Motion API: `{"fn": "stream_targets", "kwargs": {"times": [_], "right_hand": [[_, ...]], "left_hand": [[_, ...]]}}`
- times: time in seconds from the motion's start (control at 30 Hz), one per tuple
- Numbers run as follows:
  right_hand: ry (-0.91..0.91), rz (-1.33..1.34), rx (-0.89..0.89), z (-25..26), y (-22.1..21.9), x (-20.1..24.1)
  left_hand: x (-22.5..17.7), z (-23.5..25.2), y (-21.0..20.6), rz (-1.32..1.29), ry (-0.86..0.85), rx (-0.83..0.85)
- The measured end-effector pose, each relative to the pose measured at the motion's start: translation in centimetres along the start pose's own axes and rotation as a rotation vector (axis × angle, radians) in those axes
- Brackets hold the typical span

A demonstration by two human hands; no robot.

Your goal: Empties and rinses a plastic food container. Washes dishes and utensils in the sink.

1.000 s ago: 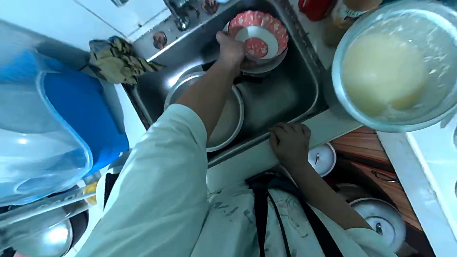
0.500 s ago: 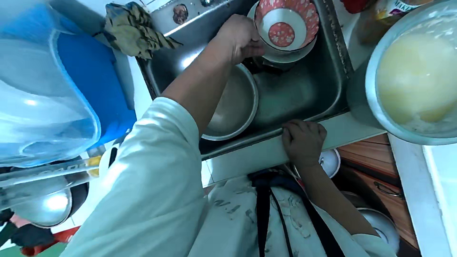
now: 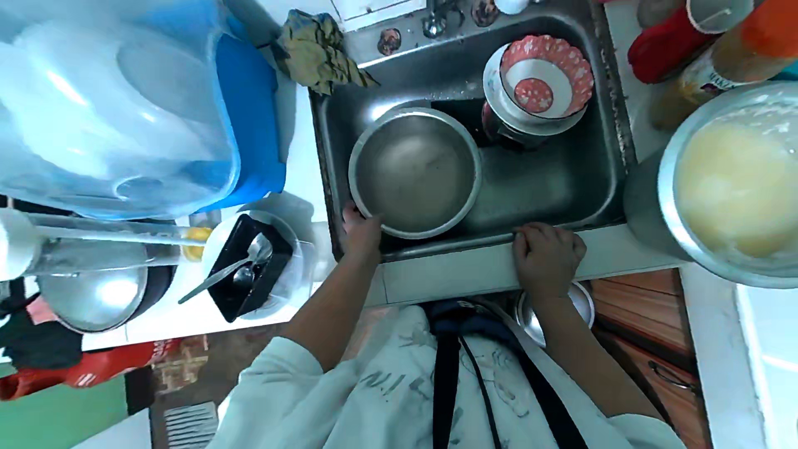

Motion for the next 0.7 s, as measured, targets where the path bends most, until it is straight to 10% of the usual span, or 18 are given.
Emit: {"fn": "stream_targets", "kwargs": {"times": [0.33,0.7], "right_hand": [[-0.036,-0.035,-0.013,-0.1,0.0,0.1],[-0.013,-0.042,-0.028,-0.2,-0.3,0.2]], "left_hand": [[6.9,5.7,-1.6,-0.5,0.404,0.017],[6.3,5.5,-1.3,-0.475,0.294,0.018]]}}
Point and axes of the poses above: each hand's wrist, its own z-axis towards the middle knuckle, its own y-axis out of the back of the hand, x = y × z, the point moved 8 cm from there along z, towards the middle knuckle, and after that the axes turned 14 degrees about x, right-handed, at the moved point
